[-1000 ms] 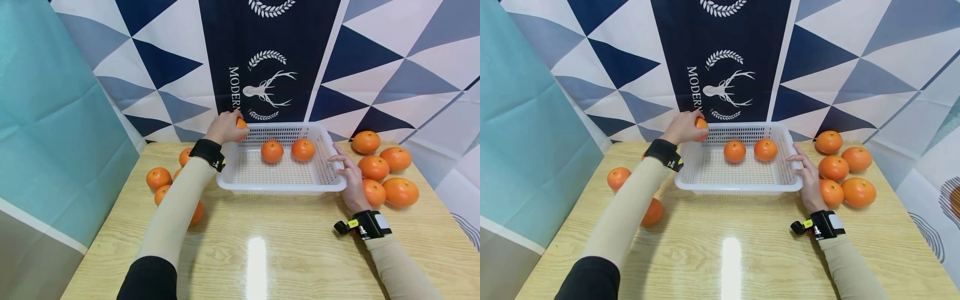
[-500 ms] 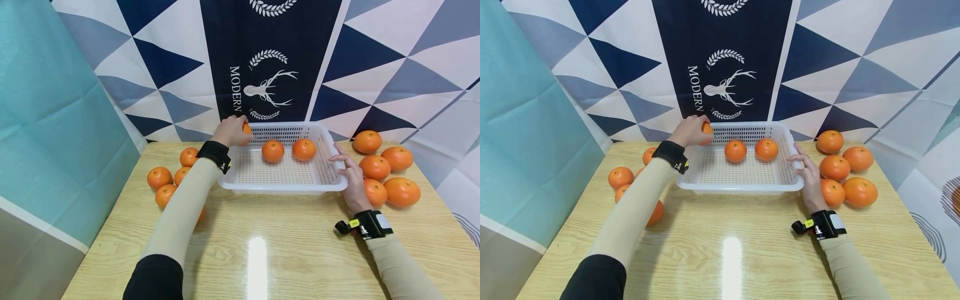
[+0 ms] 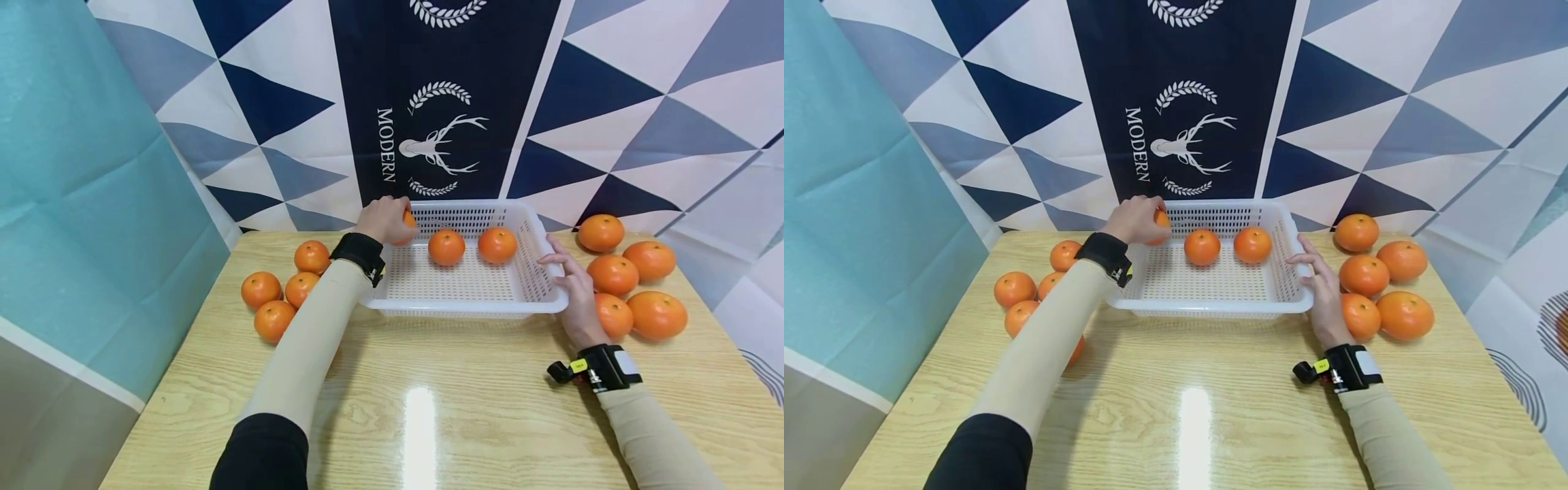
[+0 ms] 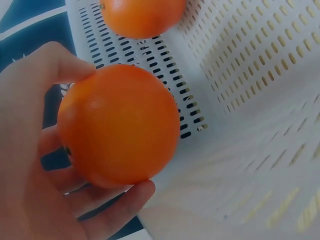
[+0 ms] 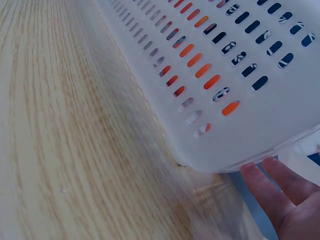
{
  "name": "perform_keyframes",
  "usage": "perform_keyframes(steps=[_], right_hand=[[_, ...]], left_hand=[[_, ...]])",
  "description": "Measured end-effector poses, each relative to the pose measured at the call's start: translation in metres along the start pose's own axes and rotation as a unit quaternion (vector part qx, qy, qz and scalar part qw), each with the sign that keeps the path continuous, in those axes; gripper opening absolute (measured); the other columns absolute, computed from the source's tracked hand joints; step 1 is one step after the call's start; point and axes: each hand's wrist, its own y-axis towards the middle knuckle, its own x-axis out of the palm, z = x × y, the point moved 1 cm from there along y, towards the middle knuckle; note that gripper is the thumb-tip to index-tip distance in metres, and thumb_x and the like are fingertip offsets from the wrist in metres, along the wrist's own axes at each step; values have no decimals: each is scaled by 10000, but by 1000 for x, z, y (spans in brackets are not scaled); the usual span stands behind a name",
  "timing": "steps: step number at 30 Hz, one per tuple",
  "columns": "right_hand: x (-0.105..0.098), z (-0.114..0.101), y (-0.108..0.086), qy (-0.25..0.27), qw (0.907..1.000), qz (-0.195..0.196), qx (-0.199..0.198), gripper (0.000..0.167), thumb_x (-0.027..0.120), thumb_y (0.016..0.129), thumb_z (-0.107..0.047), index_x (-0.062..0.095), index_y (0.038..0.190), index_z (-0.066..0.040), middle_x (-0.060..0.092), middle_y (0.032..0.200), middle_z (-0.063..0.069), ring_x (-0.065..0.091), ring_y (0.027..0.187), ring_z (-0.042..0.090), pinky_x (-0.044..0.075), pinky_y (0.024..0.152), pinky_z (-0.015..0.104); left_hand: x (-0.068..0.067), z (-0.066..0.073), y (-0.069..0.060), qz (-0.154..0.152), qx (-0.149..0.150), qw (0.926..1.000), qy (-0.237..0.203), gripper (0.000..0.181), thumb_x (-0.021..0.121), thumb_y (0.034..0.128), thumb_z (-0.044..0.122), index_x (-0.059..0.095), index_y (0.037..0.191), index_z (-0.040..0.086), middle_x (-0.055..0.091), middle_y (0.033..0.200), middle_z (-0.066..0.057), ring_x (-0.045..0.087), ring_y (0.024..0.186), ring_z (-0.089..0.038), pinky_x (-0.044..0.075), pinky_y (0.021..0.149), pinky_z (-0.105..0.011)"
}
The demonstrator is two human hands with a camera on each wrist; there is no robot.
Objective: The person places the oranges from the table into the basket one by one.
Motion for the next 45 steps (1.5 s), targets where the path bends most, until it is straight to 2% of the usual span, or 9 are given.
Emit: perform_keyframes(steps=[4, 10, 12, 15, 21, 28, 33, 37, 45], right_hand=[[1, 0, 0, -35, 10000, -7, -3, 452, 318, 1007, 5, 716, 1175, -127, 279, 1897, 30, 440, 1588, 151, 616, 928, 126], [0, 0, 0, -232, 9997, -7, 47, 444, 314, 1022, -15, 708, 1188, -137, 286, 1895, -10, 401, 1622, 170, 618, 890, 120], [0, 0, -1, -256, 9997, -16, 45, 440, 312, 1026, -16, 703, 1189, -136, 283, 1896, -10, 389, 1632, 174, 618, 891, 119], [-1, 0, 0, -267, 9996, -14, 31, 433, 313, 1030, -18, 701, 1185, -134, 272, 1900, 8, 415, 1615, 165, 623, 884, 123], [-2, -1, -1, -207, 9998, -14, 75, 435, 315, 1036, -24, 703, 1195, -140, 258, 1904, 3, 392, 1644, 191, 631, 890, 136], [0, -1, 0, -177, 9998, -35, 94, 439, 315, 1015, -12, 699, 1180, -147, 257, 1904, 3, 428, 1603, 180, 621, 922, 132], [0, 0, -1, -191, 9997, -33, 118, 438, 322, 1020, -16, 706, 1174, -160, 246, 1908, 14, 423, 1610, 191, 618, 929, 130], [1, 0, -2, -177, 9998, -12, 114, 443, 325, 1023, -5, 713, 1178, -151, 254, 1905, 12, 423, 1608, 191, 626, 896, 136], [1, 0, -2, -20, 10000, 43, 5, 452, 325, 1012, 18, 719, 1163, -144, 298, 1891, 8, 438, 1588, 169, 614, 935, 132]], left_hand=[[13, -3, 12, 4, 32, 9997, 222, 526, 762, 921, 482, 703, 1340, 170, 721, 1153, -73, 637, 997, -260, 559, 891, -420], [-2, 14, -15, -208, 126, 9987, 448, 440, 793, 971, 466, 732, 1261, 141, 763, 1131, -57, 666, 1049, -235, 559, 962, -377], [-1, 16, -18, -198, 148, 9982, 553, 406, 794, 968, 459, 736, 1229, 155, 757, 1108, -35, 663, 1024, -213, 557, 938, -364], [8, 13, -12, -163, 213, 9972, 698, 355, 798, 954, 441, 723, 1176, 175, 727, 1058, -6, 638, 980, -200, 551, 910, -368], [9, 18, -13, -344, 267, 9955, 837, 379, 809, 973, 404, 725, 1245, 154, 744, 1137, -45, 655, 1069, -242, 571, 964, -374], [20, 15, -7, -423, 273, 9962, 708, 368, 815, 934, 342, 733, 1239, 153, 718, 1115, -55, 615, 1045, -241, 524, 872, -362], [16, 20, -20, -585, 385, 9953, 670, 386, 810, 969, 294, 736, 1306, 121, 725, 1179, -93, 618, 1110, -269, 528, 953, -373], [19, 19, -21, -718, 374, 9945, 671, 402, 799, 982, 287, 741, 1345, 126, 724, 1230, -103, 603, 1160, -266, 531, 1008, -377], [19, 22, -24, -940, 310, 9937, 533, 465, 779, 1011, 283, 697, 1444, 135, 706, 1321, -107, 597, 1206, -267, 544, 1099, -385]])
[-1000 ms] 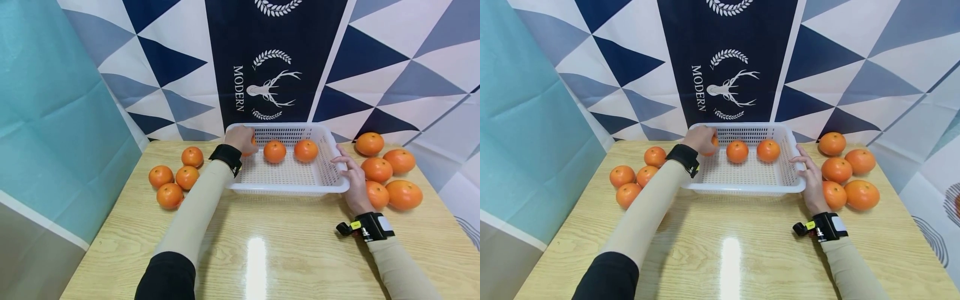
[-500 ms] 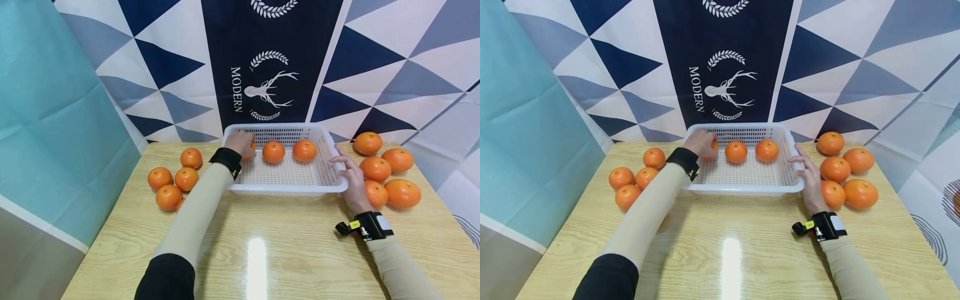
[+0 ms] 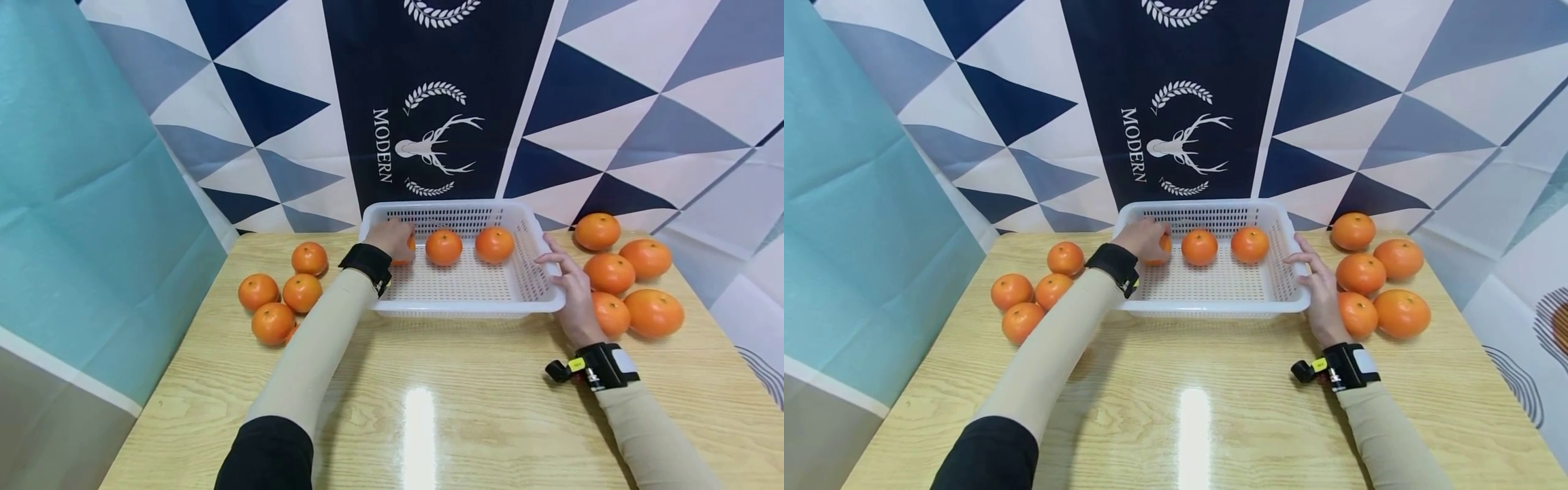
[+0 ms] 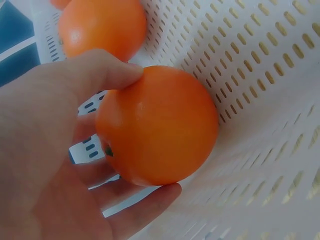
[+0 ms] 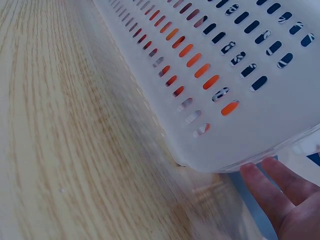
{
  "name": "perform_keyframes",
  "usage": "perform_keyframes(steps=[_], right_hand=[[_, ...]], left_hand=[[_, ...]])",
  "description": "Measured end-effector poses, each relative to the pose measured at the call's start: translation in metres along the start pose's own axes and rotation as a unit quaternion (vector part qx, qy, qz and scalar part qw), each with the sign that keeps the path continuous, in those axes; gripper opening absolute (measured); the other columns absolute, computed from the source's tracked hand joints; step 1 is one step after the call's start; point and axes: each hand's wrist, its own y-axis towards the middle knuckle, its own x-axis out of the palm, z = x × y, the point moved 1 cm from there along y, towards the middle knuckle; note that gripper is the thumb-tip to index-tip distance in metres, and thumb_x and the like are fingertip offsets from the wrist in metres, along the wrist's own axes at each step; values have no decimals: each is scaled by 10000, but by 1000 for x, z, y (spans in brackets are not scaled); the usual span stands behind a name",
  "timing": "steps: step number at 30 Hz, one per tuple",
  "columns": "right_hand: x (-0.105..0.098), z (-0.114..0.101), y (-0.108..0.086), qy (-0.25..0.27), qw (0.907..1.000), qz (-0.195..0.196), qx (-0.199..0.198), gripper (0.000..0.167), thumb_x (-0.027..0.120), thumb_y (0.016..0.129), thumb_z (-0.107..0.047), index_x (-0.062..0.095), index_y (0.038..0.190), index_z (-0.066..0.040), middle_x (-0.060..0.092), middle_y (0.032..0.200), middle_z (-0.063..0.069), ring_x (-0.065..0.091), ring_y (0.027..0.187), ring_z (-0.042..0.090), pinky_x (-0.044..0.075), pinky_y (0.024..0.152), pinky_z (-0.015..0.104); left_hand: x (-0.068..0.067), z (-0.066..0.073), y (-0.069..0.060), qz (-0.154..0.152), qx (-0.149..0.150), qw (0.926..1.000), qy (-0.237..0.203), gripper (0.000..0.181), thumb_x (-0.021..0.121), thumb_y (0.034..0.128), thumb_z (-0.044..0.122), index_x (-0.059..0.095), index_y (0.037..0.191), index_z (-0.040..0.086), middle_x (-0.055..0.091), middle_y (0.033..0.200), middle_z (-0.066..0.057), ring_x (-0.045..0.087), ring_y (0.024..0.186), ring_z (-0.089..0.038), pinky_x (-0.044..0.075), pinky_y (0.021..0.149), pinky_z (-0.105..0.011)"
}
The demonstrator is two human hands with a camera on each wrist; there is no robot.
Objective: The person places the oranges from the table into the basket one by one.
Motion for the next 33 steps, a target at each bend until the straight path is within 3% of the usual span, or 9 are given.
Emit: perform_keyframes(steps=[5, 12, 19, 25, 29, 33], right_hand=[[0, -1, 0, -47, 10000, 18, 15, 458, 327, 1005, 13, 726, 1164, -147, 303, 1889, 15, 439, 1595, 169, 610, 941, 132], [-1, -1, 1, -18, 9999, -109, 1, 457, 308, 1000, 12, 704, 1198, -104, 247, 1907, 43, 366, 1667, 206, 610, 968, 136], [0, 0, 1, 31, 9999, -151, 25, 459, 316, 1006, 9, 711, 1201, -119, 238, 1910, 34, 368, 1666, 214, 619, 963, 146], [1, -2, 1, 22, 9998, -171, 82, 458, 308, 1008, 11, 699, 1211, -112, 238, 1910, 15, 308, 1713, 272, 630, 960, 161], [0, -3, 1, -43, 9998, -172, 90, 461, 304, 1014, 10, 699, 1221, -110, 235, 1911, 9, 328, 1704, 264, 638, 930, 162], [-1, -3, 0, -162, 9998, -117, 100, 450, 310, 1014, 5, 694, 1222, -104, 239, 1910, 15, 419, 1633, 198, 647, 873, 164]], left_hand=[[-2, 1, -5, -26, 35, 9999, -108, 503, 762, 1018, 262, 682, 1496, 131, 705, 1359, -115, 598, 1234, -274, 549, 1125, -396], [7, -5, 12, -232, -6, 9997, 5, 564, 740, 987, 287, 655, 1534, 187, 680, 1393, -98, 578, 1229, -251, 558, 1076, -377], [5, -6, 6, -213, 68, 9996, -177, 636, 762, 995, 292, 603, 1601, 179, 668, 1455, -121, 588, 1254, -270, 559, 1119, -408], [4, -10, 9, -289, 22, 9988, -385, 714, 764, 988, 287, 534, 1656, 183, 626, 1514, -127, 567, 1284, -286, 521, 1136, -419], [9, -16, 22, -273, 43, 9987, -424, 750, 771, 979, 310, 512, 1676, 216, 566, 1614, -145, 572, 1339, -305, 516, 1189, -446], [16, -24, 38, -112, 249, 9984, -497, 698, 739, 994, 326, 540, 1657, 240, 547, 1665, -141, 575, 1381, -299, 509, 1250, -480]])
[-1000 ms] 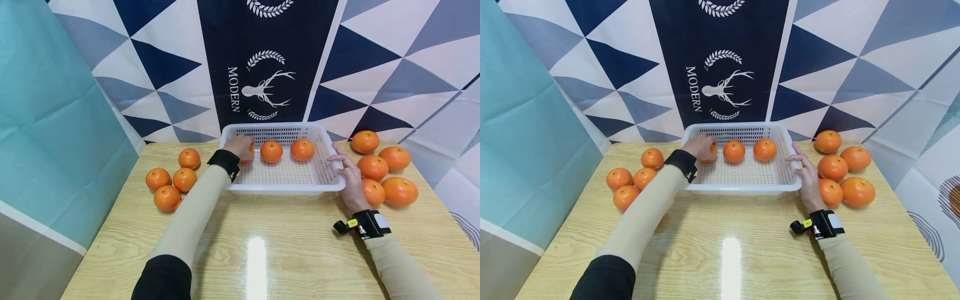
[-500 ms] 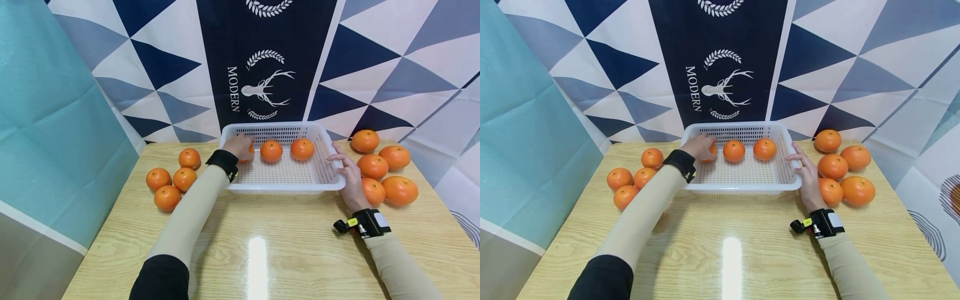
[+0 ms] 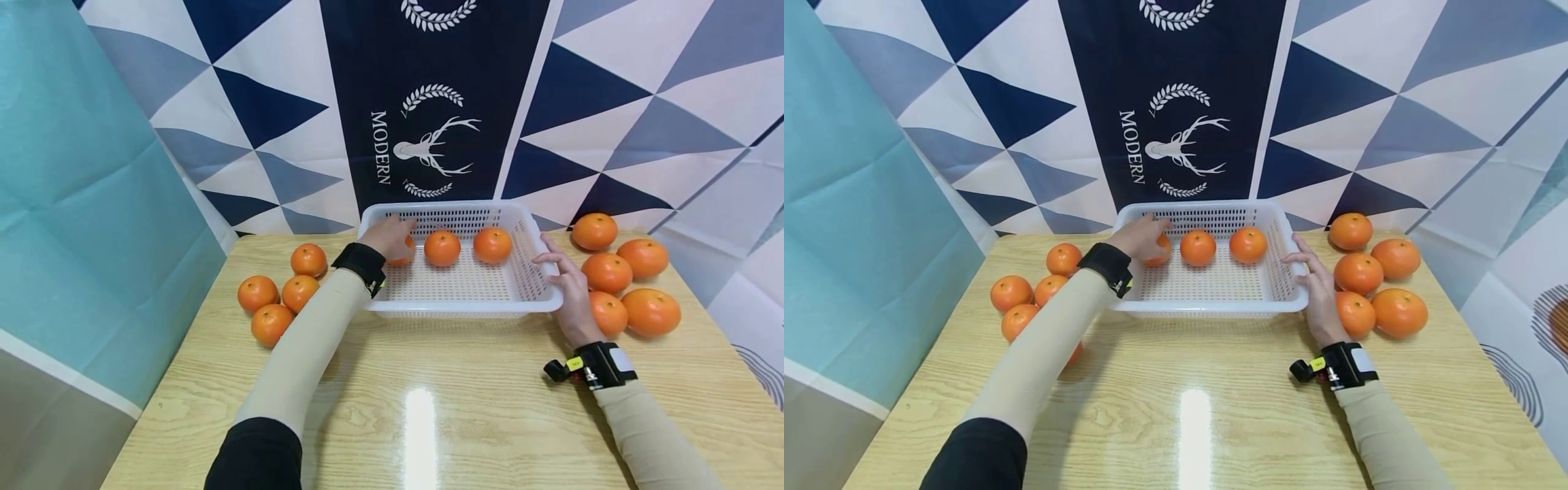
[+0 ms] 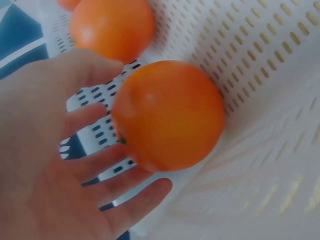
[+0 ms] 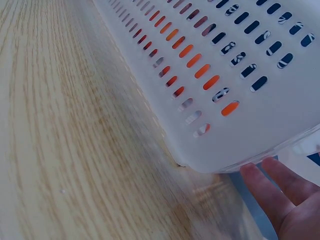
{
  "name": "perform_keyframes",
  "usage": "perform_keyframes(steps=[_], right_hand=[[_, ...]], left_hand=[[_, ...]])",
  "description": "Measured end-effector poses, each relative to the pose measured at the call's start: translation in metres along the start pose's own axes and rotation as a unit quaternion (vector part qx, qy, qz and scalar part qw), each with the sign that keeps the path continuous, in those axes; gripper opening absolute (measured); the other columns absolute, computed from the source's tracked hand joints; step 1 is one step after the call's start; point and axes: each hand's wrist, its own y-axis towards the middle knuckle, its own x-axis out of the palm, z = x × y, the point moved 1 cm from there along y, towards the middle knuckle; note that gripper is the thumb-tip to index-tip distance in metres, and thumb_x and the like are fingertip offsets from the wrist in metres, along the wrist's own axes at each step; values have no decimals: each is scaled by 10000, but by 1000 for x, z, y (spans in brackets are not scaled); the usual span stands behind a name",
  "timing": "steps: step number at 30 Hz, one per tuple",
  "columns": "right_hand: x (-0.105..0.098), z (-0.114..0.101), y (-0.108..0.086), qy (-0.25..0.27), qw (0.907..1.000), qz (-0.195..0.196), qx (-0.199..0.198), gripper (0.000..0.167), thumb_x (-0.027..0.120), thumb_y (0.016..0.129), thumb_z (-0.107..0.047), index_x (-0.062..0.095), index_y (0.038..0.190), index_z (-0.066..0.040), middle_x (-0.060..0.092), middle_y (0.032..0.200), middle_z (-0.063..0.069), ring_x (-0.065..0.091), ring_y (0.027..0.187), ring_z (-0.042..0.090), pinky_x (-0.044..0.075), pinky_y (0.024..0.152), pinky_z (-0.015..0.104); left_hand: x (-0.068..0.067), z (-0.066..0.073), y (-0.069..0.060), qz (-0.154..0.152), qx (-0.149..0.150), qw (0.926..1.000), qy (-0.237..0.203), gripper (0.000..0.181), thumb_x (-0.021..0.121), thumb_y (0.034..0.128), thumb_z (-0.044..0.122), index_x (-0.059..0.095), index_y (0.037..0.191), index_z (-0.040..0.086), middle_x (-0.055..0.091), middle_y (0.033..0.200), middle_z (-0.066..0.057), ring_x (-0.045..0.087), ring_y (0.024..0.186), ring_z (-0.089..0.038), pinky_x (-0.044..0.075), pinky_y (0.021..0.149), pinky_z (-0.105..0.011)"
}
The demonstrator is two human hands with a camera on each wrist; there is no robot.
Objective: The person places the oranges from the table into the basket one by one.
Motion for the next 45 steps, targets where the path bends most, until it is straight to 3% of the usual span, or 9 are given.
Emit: perform_keyframes(steps=[3, 7, 10, 18, 25, 34, 42, 45], right_hand=[[-1, 0, 0, -16, 10000, 41, 9, 443, 311, 1013, 5, 689, 1221, -98, 238, 1910, 23, 443, 1608, 180, 648, 866, 164], [-1, -2, 0, 7, 10000, 35, 4, 444, 310, 1015, 3, 690, 1220, -102, 239, 1910, 26, 415, 1634, 206, 639, 908, 158], [0, -2, 0, 21, 10000, 3, 11, 447, 308, 1019, -3, 691, 1226, -107, 230, 1912, 27, 388, 1660, 232, 637, 927, 160], [0, -1, 0, 90, 10000, -32, -1, 446, 308, 1024, -3, 691, 1239, -78, 241, 1907, 2, 252, 1740, 295, 626, 969, 154], [0, 0, 0, 92, 10000, 6, 2, 451, 314, 1022, -1, 704, 1213, -120, 229, 1911, 28, 297, 1717, 283, 628, 964, 158], [0, 1, 0, 43, 10000, 51, -71, 440, 324, 1014, 8, 706, 1200, -105, 243, 1907, 48, 330, 1699, 264, 614, 982, 147], [0, 2, -1, 47, 10000, 24, -36, 450, 321, 1018, 2, 708, 1212, -119, 235, 1908, 49, 358, 1671, 227, 618, 974, 148], [0, 2, -1, 27, 10000, 14, -31, 448, 316, 1020, 2, 702, 1215, -116, 241, 1908, 33, 389, 1649, 209, 633, 937, 156]], left_hand=[[-2, -4, 11, 98, 143, 9998, 6, 650, 735, 1005, 351, 574, 1625, 242, 585, 1629, -127, 585, 1365, -291, 515, 1252, -486], [-31, 15, -19, 213, 194, 9995, 101, 629, 737, 1047, 343, 567, 1635, 198, 570, 1640, -169, 587, 1412, -333, 505, 1277, -508], [-53, 31, -49, 349, 180, 9992, 44, 613, 716, 1071, 307, 548, 1643, 162, 546, 1657, -195, 570, 1449, -362, 486, 1301, -536], [-63, 26, -51, 579, 69, 9981, 218, 584, 730, 1063, 391, 581, 1596, 204, 592, 1603, -142, 578, 1402, -328, 520, 1250, -559], [-72, 25, -66, 609, 131, 9981, 21, 545, 674, 1102, 388, 577, 1605, 202, 565, 1651, -155, 545, 1478, -349, 484, 1285, -567], [-85, 1, -84, 738, 62, 9972, 88, 563, 536, 1156, 510, 570, 1627, 203, 515, 1714, -182, 506, 1568, -395, 441, 1322, -583], [-88, -37, -102, 887, -120, 9960, 18, 578, 497, 1172, 495, 578, 1618, 136, 528, 1689, -248, 569, 1497, -416, 480, 1290, -568], [-85, -53, -110, 895, -244, 9956, -112, 585, 499, 1171, 482, 568, 1621, 115, 490, 1725, -251, 535, 1545, -424, 454, 1315, -592]])
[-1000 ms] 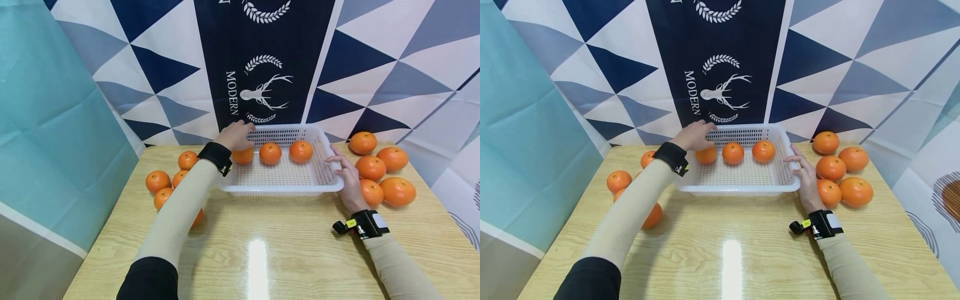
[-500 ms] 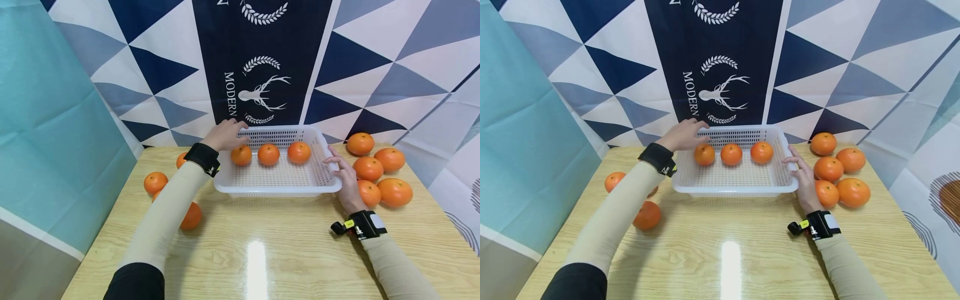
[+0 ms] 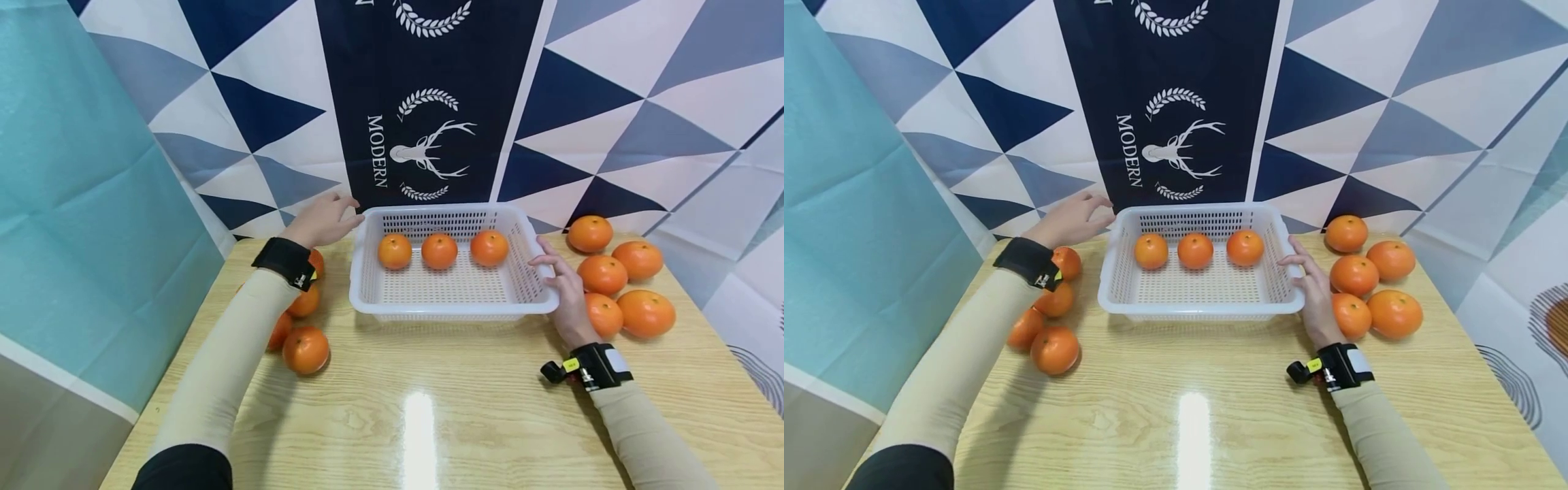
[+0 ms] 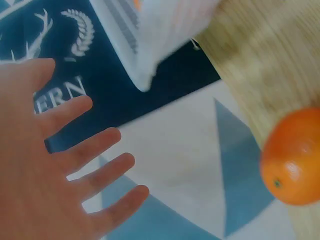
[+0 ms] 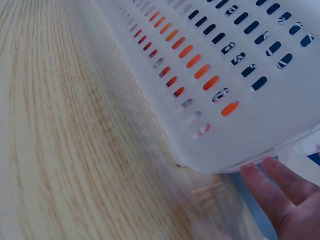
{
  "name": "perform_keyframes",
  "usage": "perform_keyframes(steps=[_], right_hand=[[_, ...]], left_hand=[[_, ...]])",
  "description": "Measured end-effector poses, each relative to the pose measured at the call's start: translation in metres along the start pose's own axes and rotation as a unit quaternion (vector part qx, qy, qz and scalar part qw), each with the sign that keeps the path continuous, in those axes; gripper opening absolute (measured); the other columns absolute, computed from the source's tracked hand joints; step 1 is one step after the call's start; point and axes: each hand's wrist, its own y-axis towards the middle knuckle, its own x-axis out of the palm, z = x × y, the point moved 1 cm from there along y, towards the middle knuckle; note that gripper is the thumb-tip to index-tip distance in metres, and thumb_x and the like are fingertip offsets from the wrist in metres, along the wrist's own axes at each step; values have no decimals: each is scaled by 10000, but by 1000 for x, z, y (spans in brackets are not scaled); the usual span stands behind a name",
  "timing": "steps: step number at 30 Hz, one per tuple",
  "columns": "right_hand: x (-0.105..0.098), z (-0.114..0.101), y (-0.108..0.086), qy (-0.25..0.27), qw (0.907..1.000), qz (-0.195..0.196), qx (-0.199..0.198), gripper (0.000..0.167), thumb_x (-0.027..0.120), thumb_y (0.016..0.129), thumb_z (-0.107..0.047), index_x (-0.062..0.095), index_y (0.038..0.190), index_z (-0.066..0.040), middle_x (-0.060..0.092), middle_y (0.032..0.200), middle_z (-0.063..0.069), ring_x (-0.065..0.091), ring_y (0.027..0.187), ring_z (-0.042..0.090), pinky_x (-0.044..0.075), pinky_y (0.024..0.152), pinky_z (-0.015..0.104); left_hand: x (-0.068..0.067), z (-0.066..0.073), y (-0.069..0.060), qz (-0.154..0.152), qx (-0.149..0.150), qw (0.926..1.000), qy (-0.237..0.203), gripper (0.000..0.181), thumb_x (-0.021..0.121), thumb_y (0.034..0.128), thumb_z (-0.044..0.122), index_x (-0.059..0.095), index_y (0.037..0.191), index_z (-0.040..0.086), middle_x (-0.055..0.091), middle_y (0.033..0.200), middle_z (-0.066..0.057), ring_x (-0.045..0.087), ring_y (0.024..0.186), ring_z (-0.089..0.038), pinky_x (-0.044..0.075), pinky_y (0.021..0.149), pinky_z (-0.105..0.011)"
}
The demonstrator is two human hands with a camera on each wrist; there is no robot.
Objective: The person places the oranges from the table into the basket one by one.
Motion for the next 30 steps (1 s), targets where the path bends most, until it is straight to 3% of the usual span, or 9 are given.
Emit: perform_keyframes(steps=[4, 11, 18, 24, 30], right_hand=[[0, -1, 1, -21, 10000, -38, 19, 442, 312, 1029, -5, 693, 1226, -113, 236, 1910, 15, 428, 1621, 189, 651, 887, 173], [0, -2, 1, 14, 9999, -83, 59, 436, 312, 1034, -10, 687, 1234, -106, 232, 1911, -1, 414, 1641, 201, 653, 889, 176], [2, -3, 0, 24, 10000, -75, 46, 435, 313, 1029, -14, 687, 1232, -109, 234, 1910, 7, 427, 1626, 189, 650, 883, 171], [2, -3, 0, 34, 9999, -39, 87, 443, 309, 1026, -9, 691, 1227, -110, 243, 1908, -14, 405, 1650, 211, 646, 901, 165], [2, -4, 0, 27, 10000, -57, 42, 433, 312, 1029, -12, 688, 1223, -101, 251, 1905, 3, 494, 1551, 120, 647, 850, 165]], left_hand=[[1, -21, -10, -15, -165, 9996, -237, 594, 496, 1170, 462, 553, 1622, 82, 429, 1779, -246, 442, 1636, -441, 382, 1364, -623], [3, -57, -24, -39, -306, 9991, -291, 619, 497, 1155, 426, 547, 1618, 19, 440, 1767, -274, 407, 1658, -472, 336, 1383, -636], [5, -85, -37, -342, -726, 9963, -308, 641, 517, 1149, 432, 506, 1648, 30, 382, 1779, -320, 381, 1652, -520, 324, 1369, -683], [5, -92, -41, -633, -1059, 9919, -315, 688, 545, 1127, 500, 481, 1660, 69, 410, 1757, -327, 481, 1567, -531, 410, 1302, -706], [10, -94, -42, -837, -974, 9911, -341, 711, 586, 1107, 461, 478, 1660, 28, 501, 1697, -326, 516, 1532, -516, 431, 1294, -675]])
